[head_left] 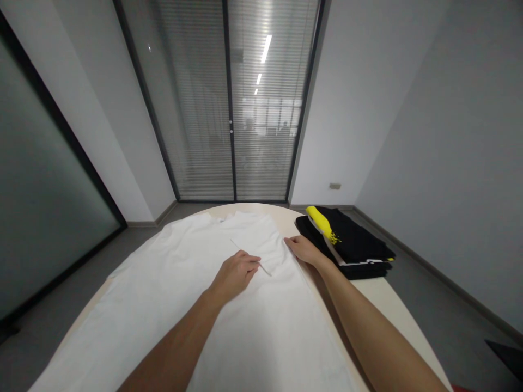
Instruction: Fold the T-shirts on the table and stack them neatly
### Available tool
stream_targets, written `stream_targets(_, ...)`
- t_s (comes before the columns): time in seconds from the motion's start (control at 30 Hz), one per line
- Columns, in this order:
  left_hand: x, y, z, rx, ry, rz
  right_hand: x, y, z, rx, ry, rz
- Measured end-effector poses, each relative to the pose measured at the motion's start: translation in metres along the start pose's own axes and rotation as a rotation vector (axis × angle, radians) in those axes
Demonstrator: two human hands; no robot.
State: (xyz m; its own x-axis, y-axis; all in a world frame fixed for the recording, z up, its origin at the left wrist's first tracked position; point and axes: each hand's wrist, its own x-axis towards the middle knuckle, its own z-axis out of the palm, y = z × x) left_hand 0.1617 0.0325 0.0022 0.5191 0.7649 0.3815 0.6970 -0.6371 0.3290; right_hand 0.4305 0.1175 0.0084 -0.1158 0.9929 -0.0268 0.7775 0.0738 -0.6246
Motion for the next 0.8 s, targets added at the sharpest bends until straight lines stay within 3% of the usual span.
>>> stream_targets(0.5, 0.002, 0.000, -0.002, -0.010, 0.251, -0.031, -0.001, 0.003, 0.001, 0.020, 0.005, -0.060)
stream_targets(0.67, 0.002, 0.000, 0.000, 0.020, 0.155, -0.035, 0.003, 0.011, 0.004, 0.035, 0.014, -0.069)
stream_targets(0.8, 0.000, -0.003, 0.005, 0.056, 0.169, -0.118, 0.003, 0.014, 0.000, 0.075, -0.016, -0.098)
